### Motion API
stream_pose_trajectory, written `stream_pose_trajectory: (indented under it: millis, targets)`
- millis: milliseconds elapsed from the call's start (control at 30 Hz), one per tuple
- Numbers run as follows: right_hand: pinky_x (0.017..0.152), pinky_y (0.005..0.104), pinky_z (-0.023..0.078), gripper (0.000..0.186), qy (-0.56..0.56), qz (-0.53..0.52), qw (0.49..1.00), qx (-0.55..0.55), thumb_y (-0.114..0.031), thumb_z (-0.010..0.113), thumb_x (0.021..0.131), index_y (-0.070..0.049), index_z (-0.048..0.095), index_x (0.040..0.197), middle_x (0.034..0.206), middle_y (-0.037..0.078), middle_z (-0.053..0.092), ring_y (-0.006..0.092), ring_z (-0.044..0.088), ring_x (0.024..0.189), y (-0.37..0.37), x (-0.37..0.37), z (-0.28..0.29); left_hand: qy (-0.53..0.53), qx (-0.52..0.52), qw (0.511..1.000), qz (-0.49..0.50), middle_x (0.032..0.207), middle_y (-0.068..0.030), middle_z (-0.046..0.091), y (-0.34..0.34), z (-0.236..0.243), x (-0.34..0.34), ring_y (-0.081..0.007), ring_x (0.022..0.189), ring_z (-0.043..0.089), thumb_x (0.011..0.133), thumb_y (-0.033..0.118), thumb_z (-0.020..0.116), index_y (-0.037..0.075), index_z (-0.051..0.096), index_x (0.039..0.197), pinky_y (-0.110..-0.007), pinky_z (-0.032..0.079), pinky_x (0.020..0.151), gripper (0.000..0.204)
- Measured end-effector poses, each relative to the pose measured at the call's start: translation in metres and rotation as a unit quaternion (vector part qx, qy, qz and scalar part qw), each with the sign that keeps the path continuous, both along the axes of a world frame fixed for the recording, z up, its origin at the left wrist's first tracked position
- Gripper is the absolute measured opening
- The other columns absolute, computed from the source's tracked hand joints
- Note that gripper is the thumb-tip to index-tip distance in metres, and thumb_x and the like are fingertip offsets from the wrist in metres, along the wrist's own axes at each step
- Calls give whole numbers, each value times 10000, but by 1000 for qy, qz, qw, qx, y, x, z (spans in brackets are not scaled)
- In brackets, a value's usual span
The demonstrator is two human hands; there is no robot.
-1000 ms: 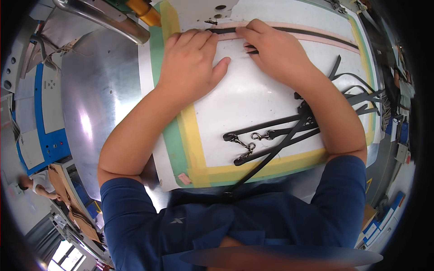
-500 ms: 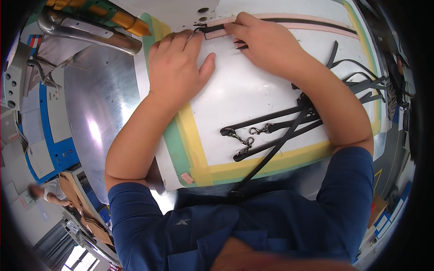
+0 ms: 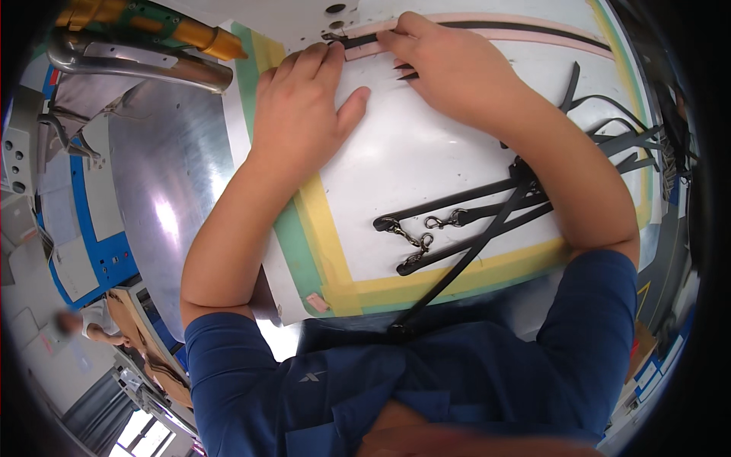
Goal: The recorder uses a sewing machine to process leather straps, feeding them through the machine and organizing finished pieces.
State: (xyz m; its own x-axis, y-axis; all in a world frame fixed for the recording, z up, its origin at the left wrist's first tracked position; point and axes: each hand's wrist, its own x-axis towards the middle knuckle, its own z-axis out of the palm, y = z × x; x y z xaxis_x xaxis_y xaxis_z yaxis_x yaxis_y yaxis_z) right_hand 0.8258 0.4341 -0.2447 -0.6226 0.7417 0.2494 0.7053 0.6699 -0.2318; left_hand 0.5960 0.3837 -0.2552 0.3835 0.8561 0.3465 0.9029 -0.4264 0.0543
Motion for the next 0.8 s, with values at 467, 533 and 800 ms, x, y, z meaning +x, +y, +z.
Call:
stream_pose_trajectory:
  millis: [467, 533, 800]
  targets:
    - [845, 442, 601, 392, -108, -1, 990, -85, -138, 599, 931, 19, 659, 1286, 1217, 204, 647, 365, 721, 987, 1, -5, 27, 22, 11, 1000, 13, 1353, -152, 657, -2, 3, 2, -355, 1219, 625, 945, 390, 715, 27, 639, 1387, -480, 458, 1026, 576]
    - [839, 432, 609, 427, -99, 7, 991, -91, -64, 541, 931, 21, 624, 1341, 1242, 197, 621, 360, 722, 985, 2, -3, 31, 24, -13, 999, 21, 1347, -153, 659, -1, 2, 3, -353, 1228, 621, 947, 396, 714, 37, 637, 1393, -482, 455, 1030, 578]
    - [836, 439, 610, 439, -110, 2, 989, -97, -100, 577, 926, 26, 623, 1344, 1240, 208, 628, 374, 718, 994, -6, -6, 44, 20, 1, 1000, 13, 1337, -139, 664, -2, 2, 1, -355, 1224, 620, 945, 423, 714, 49, 643, 1395, -481, 451, 1030, 589]
